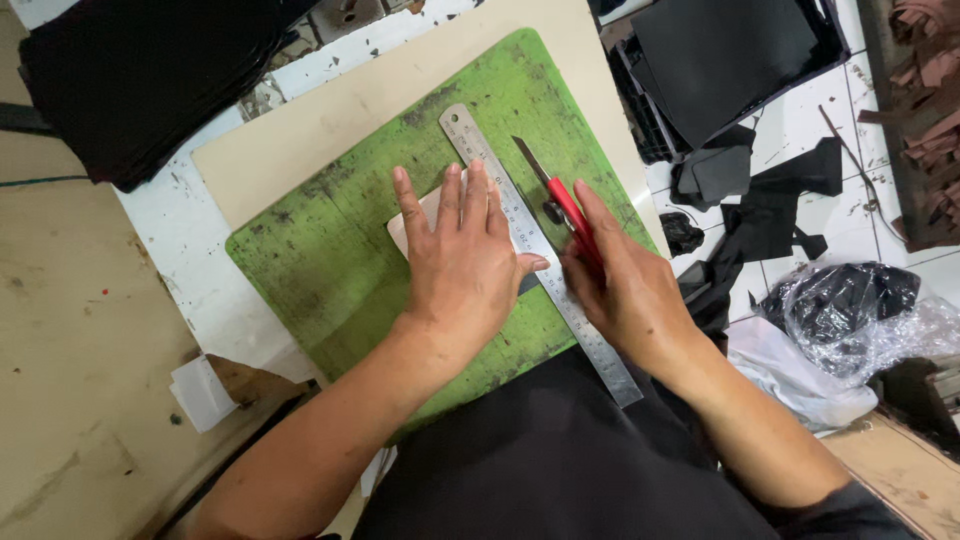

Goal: The person uses a metal ruler and a red utility knife to cut a black material on a green cutting mat. They repeatedly align the ruler, cut along its edge, and reposition the ruler to trim the material into a smaller rectangular shape.

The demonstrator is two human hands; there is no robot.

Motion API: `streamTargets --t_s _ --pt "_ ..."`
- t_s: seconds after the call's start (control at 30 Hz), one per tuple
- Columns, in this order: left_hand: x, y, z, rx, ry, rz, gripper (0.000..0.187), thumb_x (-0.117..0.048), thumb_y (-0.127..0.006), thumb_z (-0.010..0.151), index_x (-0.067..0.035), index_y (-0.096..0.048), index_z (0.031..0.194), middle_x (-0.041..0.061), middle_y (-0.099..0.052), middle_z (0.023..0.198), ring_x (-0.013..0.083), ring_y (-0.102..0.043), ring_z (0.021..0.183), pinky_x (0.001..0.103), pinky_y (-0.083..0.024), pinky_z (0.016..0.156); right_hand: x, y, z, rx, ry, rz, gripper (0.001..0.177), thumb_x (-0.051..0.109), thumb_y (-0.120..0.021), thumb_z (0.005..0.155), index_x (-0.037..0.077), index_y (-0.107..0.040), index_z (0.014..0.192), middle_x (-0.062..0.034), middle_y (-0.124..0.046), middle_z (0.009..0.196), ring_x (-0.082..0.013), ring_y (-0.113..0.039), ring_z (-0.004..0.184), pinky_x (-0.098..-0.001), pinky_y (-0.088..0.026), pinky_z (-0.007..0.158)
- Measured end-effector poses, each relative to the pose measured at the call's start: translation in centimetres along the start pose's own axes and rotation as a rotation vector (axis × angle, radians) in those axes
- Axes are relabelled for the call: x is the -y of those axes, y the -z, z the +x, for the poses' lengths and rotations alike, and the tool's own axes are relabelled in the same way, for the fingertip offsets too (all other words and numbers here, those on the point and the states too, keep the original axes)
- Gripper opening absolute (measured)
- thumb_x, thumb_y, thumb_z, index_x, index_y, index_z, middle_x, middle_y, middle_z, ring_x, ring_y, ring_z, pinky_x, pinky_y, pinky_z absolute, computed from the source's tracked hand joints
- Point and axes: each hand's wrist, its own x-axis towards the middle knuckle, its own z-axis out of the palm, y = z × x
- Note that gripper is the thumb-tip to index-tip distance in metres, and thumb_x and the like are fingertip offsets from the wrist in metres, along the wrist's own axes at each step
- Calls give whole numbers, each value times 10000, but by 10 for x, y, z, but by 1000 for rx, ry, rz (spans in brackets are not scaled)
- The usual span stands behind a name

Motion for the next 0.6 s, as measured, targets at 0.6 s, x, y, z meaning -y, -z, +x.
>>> streamTargets --t_s 0.6 --pt "-1 -1 2 33 6 -6 984 -776 -668 787 17 -668 1369 232 -563 1527 417 -539 1405 784 -118 1185 14 13 34 67 -46 34 820 105 -643 909 154 -230 1615 -93 -698 1058 -369 -682 920 -434 -501 788"
